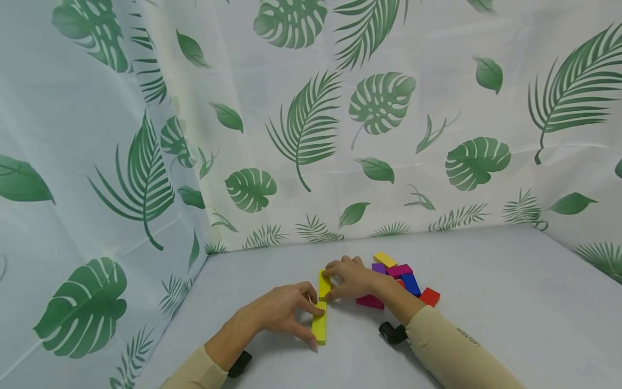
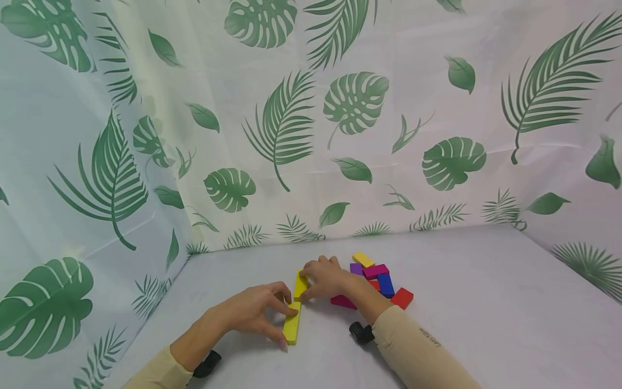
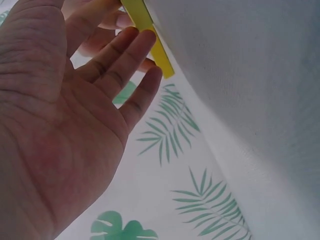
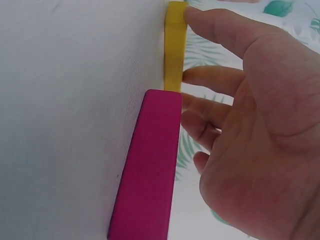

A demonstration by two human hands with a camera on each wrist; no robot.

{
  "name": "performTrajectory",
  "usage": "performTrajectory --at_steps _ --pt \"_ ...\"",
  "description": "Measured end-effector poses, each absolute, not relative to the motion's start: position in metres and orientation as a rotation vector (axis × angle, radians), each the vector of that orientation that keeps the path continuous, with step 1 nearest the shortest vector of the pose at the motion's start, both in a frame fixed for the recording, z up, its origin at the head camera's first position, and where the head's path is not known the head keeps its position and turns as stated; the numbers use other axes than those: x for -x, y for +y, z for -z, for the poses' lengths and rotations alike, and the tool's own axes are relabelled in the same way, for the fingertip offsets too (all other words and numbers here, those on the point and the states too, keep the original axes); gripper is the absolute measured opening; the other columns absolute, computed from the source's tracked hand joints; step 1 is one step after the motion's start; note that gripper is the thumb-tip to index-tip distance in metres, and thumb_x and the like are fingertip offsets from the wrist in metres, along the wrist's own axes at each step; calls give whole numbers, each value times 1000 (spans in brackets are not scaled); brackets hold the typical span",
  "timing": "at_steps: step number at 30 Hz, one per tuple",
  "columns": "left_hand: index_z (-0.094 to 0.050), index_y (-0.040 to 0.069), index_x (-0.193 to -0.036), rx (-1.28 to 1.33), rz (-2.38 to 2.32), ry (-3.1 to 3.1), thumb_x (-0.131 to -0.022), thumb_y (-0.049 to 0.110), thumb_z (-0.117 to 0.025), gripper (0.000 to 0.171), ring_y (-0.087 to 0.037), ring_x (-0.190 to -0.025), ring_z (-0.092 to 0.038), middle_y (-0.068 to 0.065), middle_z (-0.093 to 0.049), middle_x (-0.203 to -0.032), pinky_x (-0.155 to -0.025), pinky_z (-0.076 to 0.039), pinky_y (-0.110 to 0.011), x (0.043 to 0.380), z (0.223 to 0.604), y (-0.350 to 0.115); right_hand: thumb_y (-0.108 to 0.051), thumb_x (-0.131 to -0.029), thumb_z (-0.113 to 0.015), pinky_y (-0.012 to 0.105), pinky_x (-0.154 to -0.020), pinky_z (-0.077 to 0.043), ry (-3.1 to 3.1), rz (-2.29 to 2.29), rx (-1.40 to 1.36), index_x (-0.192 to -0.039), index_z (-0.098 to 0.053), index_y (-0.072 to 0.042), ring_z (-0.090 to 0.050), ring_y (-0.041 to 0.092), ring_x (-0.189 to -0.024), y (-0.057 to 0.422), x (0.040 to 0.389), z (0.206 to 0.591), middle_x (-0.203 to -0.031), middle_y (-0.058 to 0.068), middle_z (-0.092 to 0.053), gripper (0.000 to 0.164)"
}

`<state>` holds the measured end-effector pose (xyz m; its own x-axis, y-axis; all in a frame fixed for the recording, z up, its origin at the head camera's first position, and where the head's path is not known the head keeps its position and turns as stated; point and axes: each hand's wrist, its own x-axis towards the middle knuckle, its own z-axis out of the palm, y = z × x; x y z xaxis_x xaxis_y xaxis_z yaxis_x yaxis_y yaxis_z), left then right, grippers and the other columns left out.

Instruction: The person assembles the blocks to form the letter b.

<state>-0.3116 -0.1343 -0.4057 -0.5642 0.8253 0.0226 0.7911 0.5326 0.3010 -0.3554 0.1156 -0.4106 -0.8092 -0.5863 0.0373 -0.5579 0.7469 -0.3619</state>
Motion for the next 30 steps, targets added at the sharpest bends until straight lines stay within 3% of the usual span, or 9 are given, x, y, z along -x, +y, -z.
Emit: performTrajectory --at_steps 12,30 --pt "-77 37 -123 -1426 -453 2618 -71 70 -84 62 2 -106 -55 14 -60 -121 -95 -51 -21 307 404 -132 -41 -89 -80 49 -98 -37 2819 618 951 -134 -72 -18 -52 22 -119 119 356 412 -140 2 -66 51" --pt "-80 36 -117 -1490 -449 2605 -69 69 -85 59 4 -99 -54 19 -58 -112 -89 -49 -15 303 402 -128 -47 -83 -84 49 -101 -38 2766 634 939 -133 -71 -25 -50 18 -125 119 349 409 -136 -6 -66 56"
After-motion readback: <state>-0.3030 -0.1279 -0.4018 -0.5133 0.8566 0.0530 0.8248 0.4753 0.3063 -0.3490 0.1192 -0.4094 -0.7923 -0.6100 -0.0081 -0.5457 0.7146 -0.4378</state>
